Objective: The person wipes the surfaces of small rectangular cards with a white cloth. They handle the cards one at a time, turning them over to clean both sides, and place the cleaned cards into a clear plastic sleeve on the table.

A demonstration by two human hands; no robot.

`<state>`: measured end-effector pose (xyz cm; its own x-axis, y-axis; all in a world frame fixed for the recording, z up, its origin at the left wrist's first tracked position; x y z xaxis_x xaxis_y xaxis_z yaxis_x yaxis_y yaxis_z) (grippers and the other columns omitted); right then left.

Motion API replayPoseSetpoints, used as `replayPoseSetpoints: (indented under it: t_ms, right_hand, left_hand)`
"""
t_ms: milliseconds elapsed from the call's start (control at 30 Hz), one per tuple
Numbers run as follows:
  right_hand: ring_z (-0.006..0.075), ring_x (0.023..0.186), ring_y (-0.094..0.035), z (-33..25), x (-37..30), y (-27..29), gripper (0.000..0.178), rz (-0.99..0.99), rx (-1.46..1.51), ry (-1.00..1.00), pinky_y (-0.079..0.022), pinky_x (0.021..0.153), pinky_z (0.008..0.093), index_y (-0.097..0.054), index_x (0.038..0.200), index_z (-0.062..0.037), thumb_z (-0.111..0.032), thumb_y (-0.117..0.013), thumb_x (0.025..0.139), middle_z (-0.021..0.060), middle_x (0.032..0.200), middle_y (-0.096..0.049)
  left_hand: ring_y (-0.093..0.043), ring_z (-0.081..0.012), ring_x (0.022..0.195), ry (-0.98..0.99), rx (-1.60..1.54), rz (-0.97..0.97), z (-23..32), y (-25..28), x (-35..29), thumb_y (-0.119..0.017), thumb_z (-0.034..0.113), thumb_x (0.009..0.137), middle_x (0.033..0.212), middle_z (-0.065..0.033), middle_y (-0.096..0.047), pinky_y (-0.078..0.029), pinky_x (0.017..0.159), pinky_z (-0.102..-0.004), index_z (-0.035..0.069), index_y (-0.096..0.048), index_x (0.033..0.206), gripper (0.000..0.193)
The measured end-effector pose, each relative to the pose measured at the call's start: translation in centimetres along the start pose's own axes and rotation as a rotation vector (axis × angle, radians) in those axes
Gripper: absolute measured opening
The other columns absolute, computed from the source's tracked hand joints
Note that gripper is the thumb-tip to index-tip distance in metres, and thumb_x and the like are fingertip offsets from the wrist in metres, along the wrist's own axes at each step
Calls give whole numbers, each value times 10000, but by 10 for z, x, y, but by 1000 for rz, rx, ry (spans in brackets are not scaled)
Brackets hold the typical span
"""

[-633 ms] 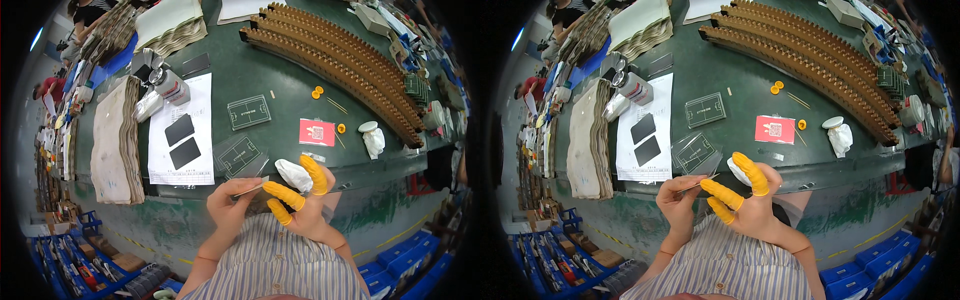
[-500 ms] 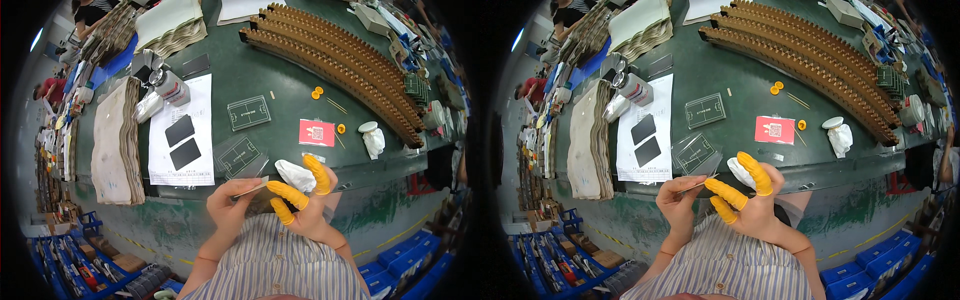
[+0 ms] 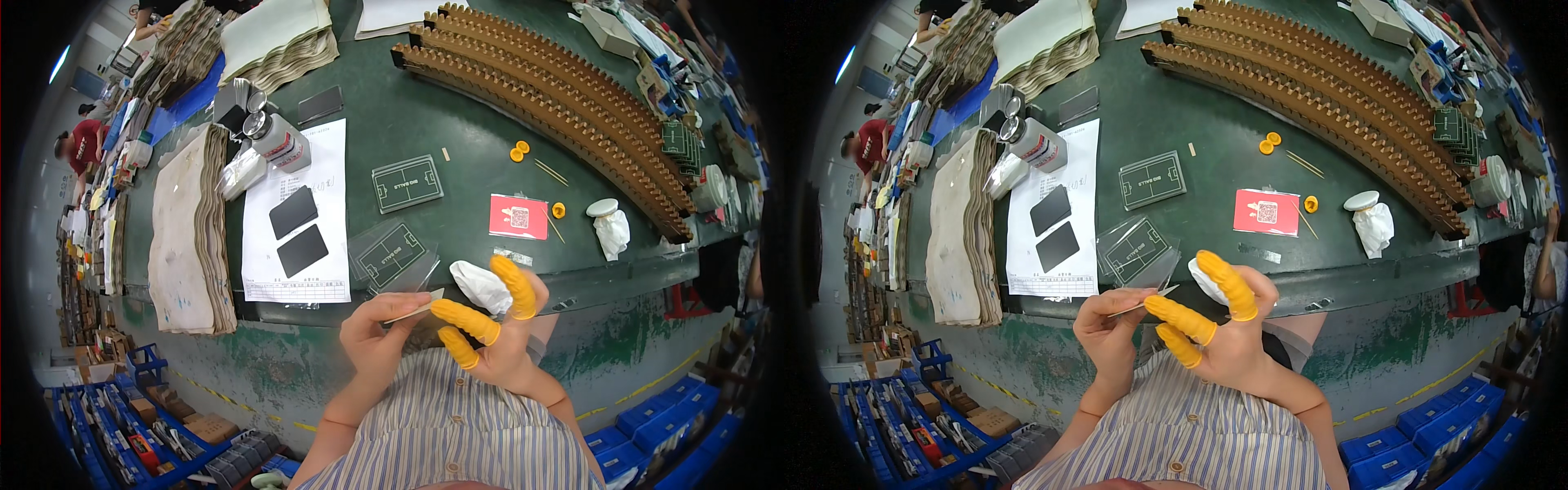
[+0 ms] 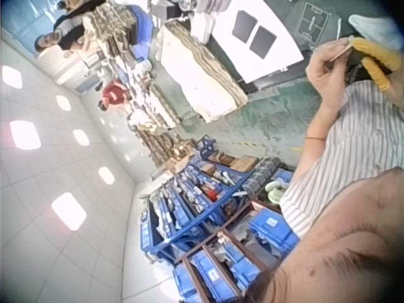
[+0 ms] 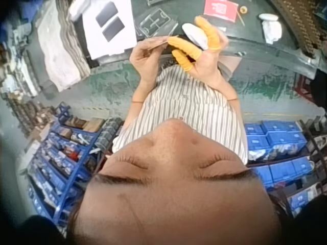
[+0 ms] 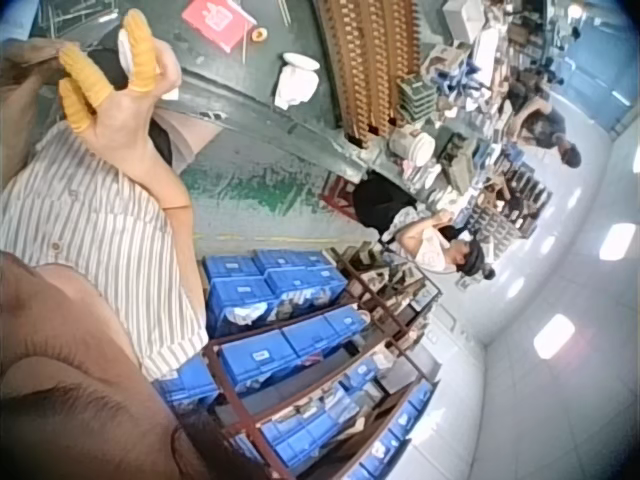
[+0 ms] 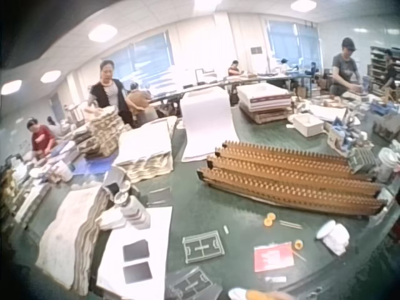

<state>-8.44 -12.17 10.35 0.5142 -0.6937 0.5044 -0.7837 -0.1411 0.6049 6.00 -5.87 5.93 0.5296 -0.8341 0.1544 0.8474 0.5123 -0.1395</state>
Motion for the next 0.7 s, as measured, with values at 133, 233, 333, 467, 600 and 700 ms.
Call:
replayPoseSetpoints:
  t_ms: [133,233,333,467,600,700]
  right_hand:
    - [304,1107,-317,0,0,1,331,22,4,-14,-330,922,372,-701,1018,-217,-212,-728,688,110,1278,-415]
    - [301,1103,-321,2,0,5,337,55,11,-26,-330,914,372,-697,1022,-235,-216,-729,687,98,1272,-420]
    - [297,1101,-324,-1,0,0,333,17,-52,9,-330,904,375,-694,1020,-252,-223,-730,690,88,1261,-426]
    - [290,1101,-328,-3,-1,0,301,26,-126,46,-328,895,375,-697,1001,-268,-237,-726,703,76,1238,-441]
    - [285,1105,-330,-5,0,0,297,35,-150,52,-324,891,367,-697,998,-276,-238,-726,705,69,1228,-448]
    - [284,1111,-326,-5,0,-1,303,29,-167,58,-323,892,364,-698,1001,-277,-249,-728,700,70,1247,-443]
  left_hand:
    - [-644,-236,931,-6,8,14,-2,3,-1,-624,-110,786,960,-150,-673,-503,827,-315,9,-600,883,155]
    - [-645,-236,929,-17,33,13,-1,3,0,-631,-105,781,960,-150,-673,-501,826,-314,7,-605,880,152]
    - [-643,-232,932,-4,15,10,-1,2,1,-634,-105,777,964,-143,-674,-498,826,-309,5,-616,881,152]
    - [-641,-225,929,-28,60,10,2,2,1,-640,-106,768,967,-130,-676,-493,824,-305,4,-627,886,162]
    - [-641,-224,921,-65,136,7,5,3,1,-649,-107,754,966,-124,-678,-489,816,-300,8,-638,890,178]
    - [-642,-225,918,-77,159,4,6,3,1,-653,-107,748,962,-124,-679,-486,812,-297,9,-644,889,183]
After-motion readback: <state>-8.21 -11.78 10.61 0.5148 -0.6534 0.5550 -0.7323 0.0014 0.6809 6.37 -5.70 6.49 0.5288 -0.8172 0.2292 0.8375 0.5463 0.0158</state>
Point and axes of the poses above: each hand's wrist, its own x-axis towards the middle knuckle, its own y-axis out of the back of the hand, z = x × y, the point moved 9 cm from there along x, towards the middle knuckle
